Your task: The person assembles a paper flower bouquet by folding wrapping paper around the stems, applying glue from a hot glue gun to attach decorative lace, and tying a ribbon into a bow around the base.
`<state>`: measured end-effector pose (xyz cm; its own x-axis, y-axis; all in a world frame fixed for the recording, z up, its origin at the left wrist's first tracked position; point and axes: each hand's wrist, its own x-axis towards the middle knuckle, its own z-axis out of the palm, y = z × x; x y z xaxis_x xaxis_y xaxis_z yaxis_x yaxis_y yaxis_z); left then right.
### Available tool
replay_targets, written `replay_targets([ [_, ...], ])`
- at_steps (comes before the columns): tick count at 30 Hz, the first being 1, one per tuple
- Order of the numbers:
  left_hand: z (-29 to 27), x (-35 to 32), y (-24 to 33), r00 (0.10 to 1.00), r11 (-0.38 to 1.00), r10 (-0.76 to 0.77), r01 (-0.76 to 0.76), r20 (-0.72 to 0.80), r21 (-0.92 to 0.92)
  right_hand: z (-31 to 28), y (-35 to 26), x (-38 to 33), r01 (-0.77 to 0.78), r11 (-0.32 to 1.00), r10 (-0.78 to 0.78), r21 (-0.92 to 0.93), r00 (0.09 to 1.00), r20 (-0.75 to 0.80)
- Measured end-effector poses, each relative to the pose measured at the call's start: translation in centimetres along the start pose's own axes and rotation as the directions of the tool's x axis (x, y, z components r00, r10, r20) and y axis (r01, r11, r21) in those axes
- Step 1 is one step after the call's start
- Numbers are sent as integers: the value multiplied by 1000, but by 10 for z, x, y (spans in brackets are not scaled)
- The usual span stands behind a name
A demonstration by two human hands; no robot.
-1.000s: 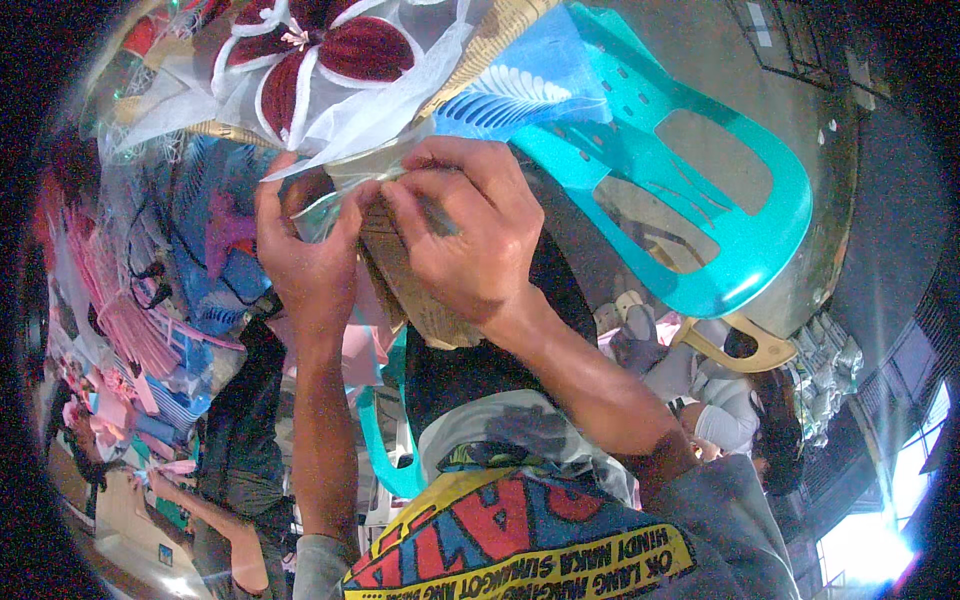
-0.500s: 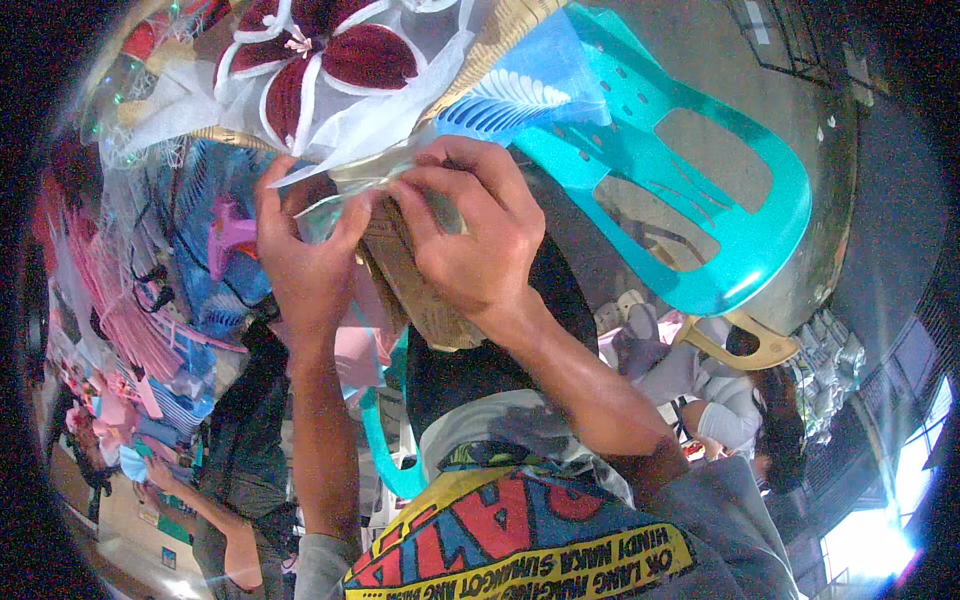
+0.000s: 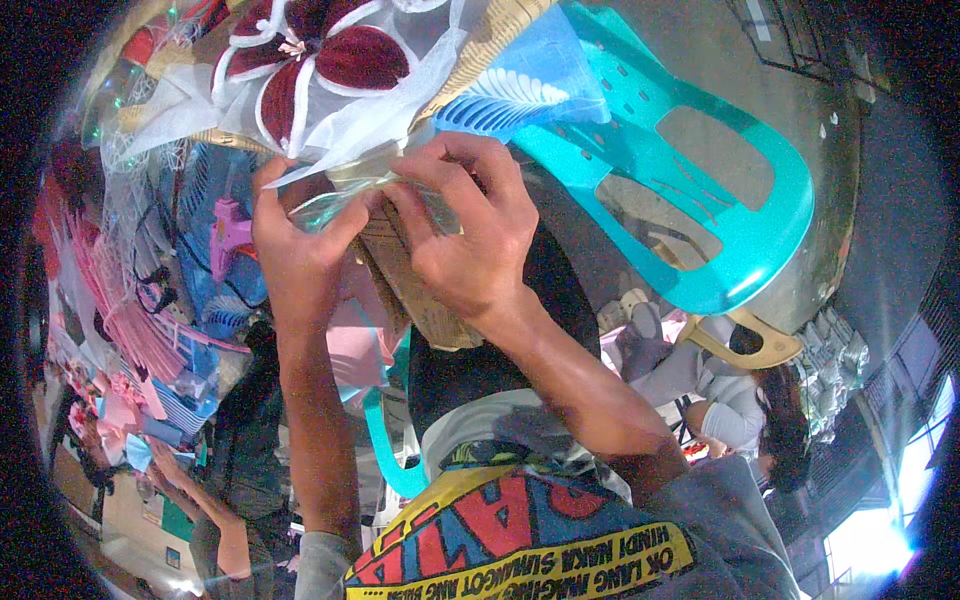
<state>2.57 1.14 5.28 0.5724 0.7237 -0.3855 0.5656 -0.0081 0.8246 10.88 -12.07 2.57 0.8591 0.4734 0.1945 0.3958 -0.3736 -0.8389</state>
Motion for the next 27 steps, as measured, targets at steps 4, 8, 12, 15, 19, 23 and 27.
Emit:
replay_targets([
  [4,-1,4,4,999,997,-48,49,22,-51,0,-5,2,-37,999,38,37,999,-9],
  [8,-1,6,1,995,992,-90,94,43,-89,1,-7,2,-94,994,95,56,995,-9],
  [12,-4,9,-3,991,992,-67,79,113,-100,0,-8,3,-106,992,105,63,994,8],
  [15,-6,13,-2,987,994,-73,84,145,-67,0,-5,3,-117,989,116,90,993,11],
  [19,-8,19,-3,982,995,-58,71,182,-67,-4,-3,5,-166,974,162,152,986,40],
  [23,-8,18,1,984,997,-50,58,173,-44,-21,3,6,-295,926,283,237,956,83],
  [27,-7,20,-4,985,998,-32,41,169,-53,-30,9,9,-313,937,309,157,950,51],
])
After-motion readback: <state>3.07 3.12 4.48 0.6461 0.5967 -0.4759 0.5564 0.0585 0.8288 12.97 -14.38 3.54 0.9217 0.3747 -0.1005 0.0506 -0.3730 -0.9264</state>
